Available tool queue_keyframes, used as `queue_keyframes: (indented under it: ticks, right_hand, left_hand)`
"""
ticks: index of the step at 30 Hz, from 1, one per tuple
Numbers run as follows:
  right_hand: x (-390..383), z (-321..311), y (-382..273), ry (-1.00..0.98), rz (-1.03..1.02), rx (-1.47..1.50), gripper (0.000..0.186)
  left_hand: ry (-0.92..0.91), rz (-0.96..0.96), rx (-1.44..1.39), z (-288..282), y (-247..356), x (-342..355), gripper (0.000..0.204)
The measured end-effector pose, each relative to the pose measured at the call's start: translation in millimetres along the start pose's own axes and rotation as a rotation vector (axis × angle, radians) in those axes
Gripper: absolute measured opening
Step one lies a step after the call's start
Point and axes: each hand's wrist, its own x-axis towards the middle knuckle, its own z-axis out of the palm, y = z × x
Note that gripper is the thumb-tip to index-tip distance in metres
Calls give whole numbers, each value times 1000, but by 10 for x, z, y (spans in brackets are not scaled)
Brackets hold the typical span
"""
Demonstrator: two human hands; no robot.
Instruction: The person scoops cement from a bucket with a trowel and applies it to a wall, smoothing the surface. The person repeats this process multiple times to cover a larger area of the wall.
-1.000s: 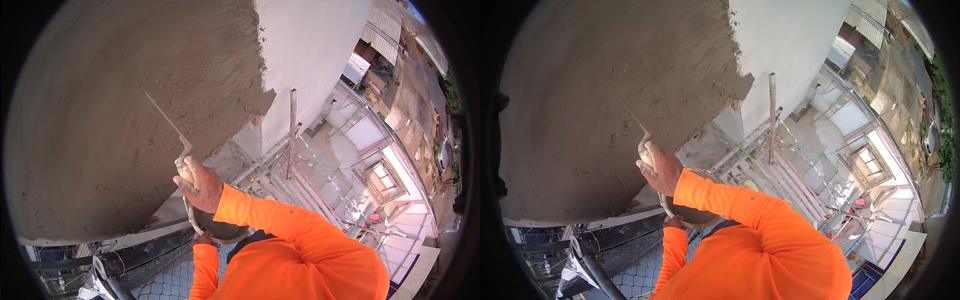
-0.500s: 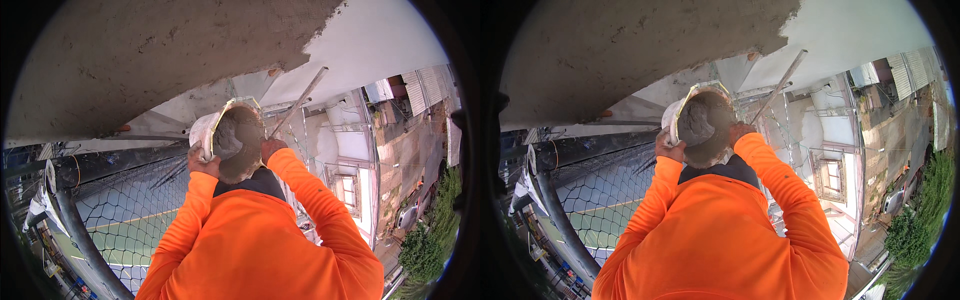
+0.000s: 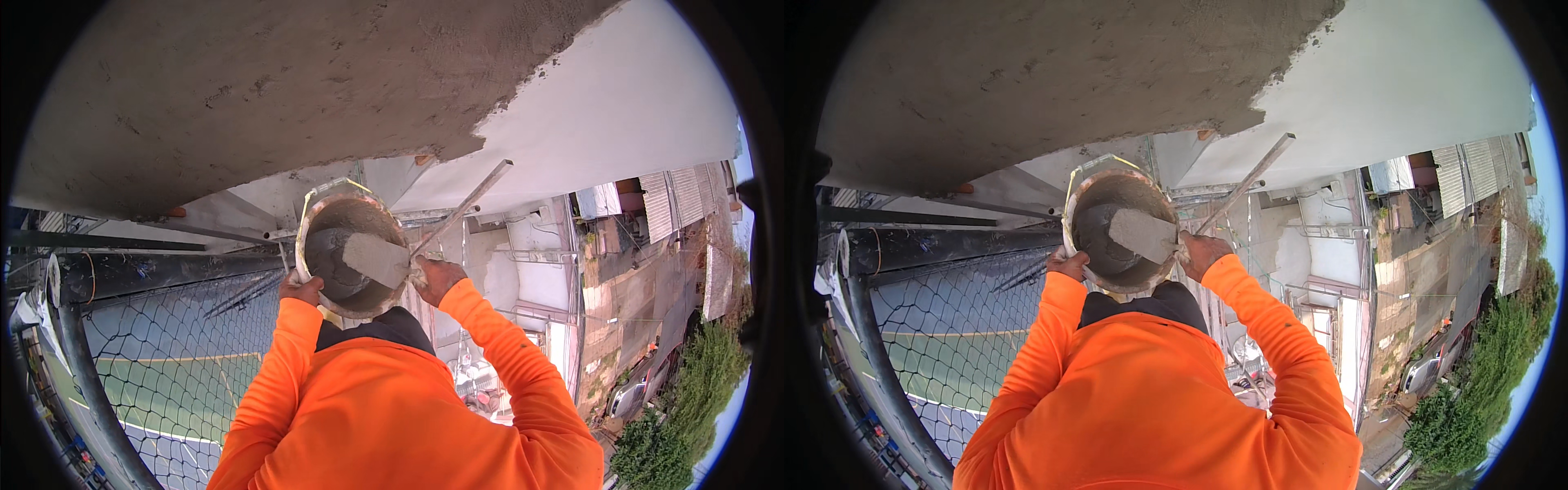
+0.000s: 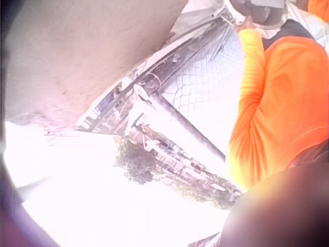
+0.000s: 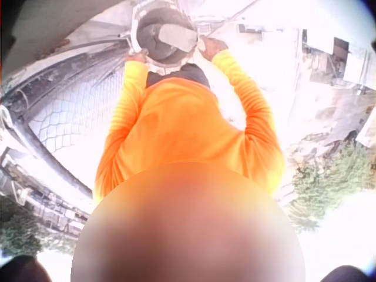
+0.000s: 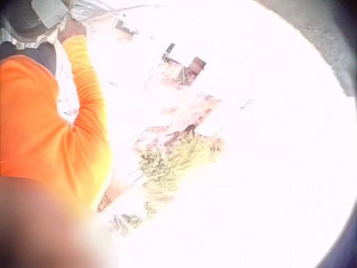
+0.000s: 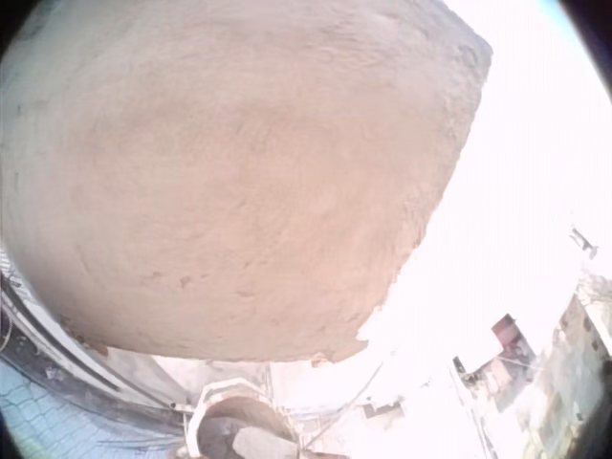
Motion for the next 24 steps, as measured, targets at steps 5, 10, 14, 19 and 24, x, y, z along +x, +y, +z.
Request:
queue_keyframes:
  ticks: [5, 10, 14, 19, 24]
  right_hand:
    - [177, -864, 194, -194, -306, 307, 41]
    - [1064, -2096, 332, -487, 20, 362, 33]
    - [907, -2734, 619, 565, -213, 822, 30]
    - [270, -2392, 748, 430, -165, 527, 29]
    - [87, -848, 353, 88, -228, -201, 24]
  left_hand:
    - [97, -50, -132, 57, -327, -12, 8]
    - [202, -27, -218, 213, -533, -22, 10]
    - [236, -42, -149, 193, -455, -150, 10]
    - [187, 25, -130, 172, -264, -254, 20]
    - [167, 124, -134, 236, -186, -362, 53]
